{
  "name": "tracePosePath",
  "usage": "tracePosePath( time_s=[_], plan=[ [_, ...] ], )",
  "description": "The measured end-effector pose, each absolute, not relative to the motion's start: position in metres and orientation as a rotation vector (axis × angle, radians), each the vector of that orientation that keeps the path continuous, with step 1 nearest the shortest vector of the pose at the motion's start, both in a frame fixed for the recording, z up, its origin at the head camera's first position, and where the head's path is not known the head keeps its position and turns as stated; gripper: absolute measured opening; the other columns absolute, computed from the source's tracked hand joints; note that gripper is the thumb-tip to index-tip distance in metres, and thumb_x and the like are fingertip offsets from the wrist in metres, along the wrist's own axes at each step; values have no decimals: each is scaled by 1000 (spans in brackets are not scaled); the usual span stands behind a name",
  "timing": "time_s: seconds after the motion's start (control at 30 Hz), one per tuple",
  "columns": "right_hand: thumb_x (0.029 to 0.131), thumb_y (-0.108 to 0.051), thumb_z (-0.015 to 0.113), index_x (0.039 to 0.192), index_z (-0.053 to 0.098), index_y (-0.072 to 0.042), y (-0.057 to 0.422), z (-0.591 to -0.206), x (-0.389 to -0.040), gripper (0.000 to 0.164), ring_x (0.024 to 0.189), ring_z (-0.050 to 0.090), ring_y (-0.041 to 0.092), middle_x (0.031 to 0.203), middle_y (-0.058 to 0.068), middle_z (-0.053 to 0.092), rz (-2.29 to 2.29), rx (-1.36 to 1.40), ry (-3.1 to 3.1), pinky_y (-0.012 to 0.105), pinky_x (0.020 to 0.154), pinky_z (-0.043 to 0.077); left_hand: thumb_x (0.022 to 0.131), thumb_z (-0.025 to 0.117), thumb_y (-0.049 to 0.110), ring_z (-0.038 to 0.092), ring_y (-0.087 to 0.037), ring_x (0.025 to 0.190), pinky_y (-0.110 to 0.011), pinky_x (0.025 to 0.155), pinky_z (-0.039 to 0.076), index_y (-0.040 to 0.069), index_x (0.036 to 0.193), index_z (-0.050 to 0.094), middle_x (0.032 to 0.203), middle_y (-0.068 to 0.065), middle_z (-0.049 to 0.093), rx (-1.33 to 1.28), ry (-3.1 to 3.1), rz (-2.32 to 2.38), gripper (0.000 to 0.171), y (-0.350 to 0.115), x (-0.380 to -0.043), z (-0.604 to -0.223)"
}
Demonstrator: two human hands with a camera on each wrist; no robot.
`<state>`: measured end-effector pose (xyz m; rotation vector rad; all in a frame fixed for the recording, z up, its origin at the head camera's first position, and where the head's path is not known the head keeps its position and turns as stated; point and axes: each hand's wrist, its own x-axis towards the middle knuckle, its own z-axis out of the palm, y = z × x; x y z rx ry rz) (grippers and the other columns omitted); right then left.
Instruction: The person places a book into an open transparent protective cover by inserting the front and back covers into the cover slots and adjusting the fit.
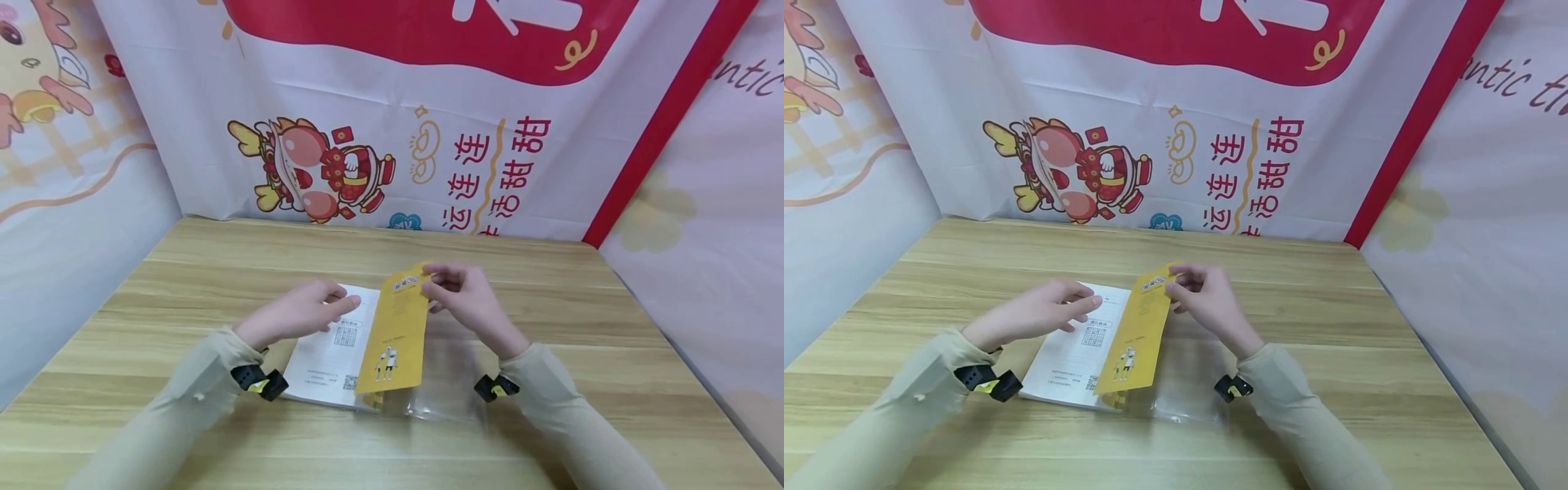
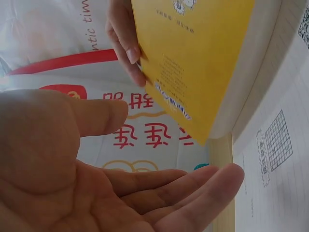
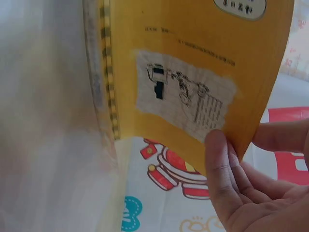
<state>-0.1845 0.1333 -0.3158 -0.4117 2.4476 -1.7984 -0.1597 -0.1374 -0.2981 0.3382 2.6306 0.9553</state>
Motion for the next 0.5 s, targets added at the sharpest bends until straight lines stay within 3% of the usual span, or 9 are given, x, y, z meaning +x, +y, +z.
tracePosePath(
  time_s=[0.17, 0.27, 0.5],
  plan=[
    [87, -7, 68, 138, 43, -5, 123, -322, -181, 58, 84, 66, 25, 100, 11, 66, -1883, -348, 2380, 41, 69, 55, 93, 50, 56, 60, -22, 83, -32, 71, 48, 8, 130, 53, 109, -6, 61, 342, 2587, 975, 61, -129, -154, -301],
    [87, -5, 68, 140, 40, -3, 117, -325, -178, 61, 83, 67, 26, 100, 11, 67, -1918, -317, 2347, 41, 70, 55, 93, 49, 57, 59, -21, 85, -35, 73, 48, 9, 136, 48, 113, -4, 59, 332, 2572, 991, 65, -124, -150, -304],
    [89, -7, 66, 126, 55, 0, 110, -328, -171, 39, 85, 67, 28, 101, 12, 68, -1965, -302, 2180, 43, 74, 54, 93, 51, 55, 58, -18, 101, -45, 86, 47, 13, 139, 46, 123, -1, 57, 339, 2536, 1053, 63, -117, -149, -313]
  ],
)
